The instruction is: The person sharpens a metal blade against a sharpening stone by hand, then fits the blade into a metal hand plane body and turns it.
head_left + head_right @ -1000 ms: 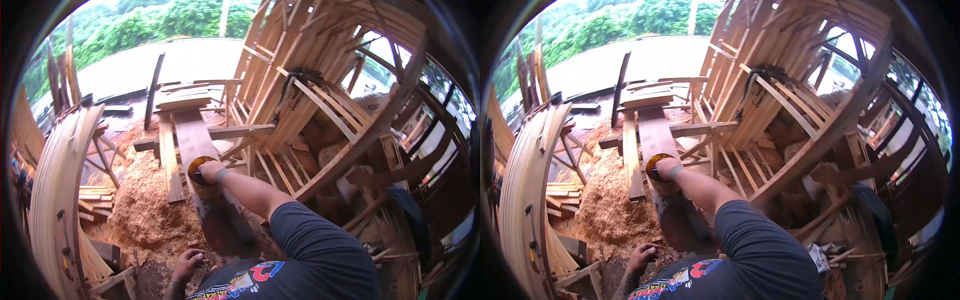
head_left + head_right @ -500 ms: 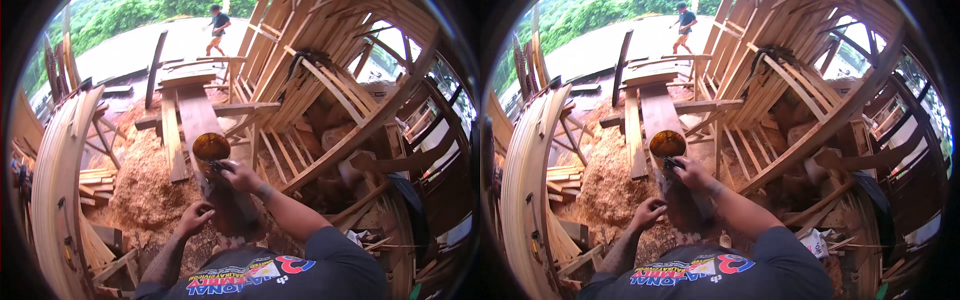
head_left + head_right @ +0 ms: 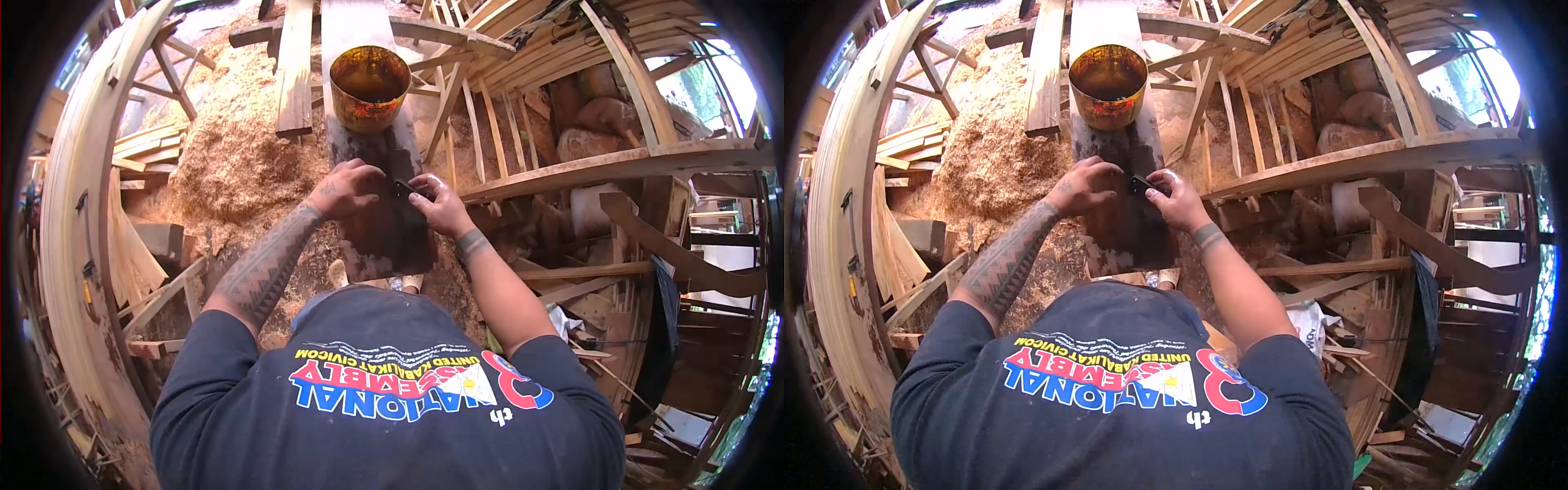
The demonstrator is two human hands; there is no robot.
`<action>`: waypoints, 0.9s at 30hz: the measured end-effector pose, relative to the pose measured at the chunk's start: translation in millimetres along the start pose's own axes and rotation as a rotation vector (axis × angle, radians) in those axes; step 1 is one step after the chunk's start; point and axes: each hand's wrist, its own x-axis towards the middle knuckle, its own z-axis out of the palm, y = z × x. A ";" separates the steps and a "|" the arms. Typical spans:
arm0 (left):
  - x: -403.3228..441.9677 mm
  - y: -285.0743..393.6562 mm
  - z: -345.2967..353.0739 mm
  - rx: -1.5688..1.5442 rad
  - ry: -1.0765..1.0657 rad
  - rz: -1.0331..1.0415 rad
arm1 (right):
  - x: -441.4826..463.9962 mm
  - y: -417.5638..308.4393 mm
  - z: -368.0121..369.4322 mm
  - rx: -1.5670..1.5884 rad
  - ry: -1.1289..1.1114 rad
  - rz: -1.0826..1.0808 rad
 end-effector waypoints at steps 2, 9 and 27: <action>1.4 4.3 6.1 0.052 0.001 -0.017 | 3.2 11.8 -2.4 0.002 -0.016 -0.008; 18.9 13.1 48.0 0.168 0.064 0.073 | 0.5 10.6 -18.6 -0.335 0.045 -0.214; 24.2 14.3 68.2 0.311 0.063 0.098 | -30.2 46.5 -53.9 -0.434 -0.132 -0.354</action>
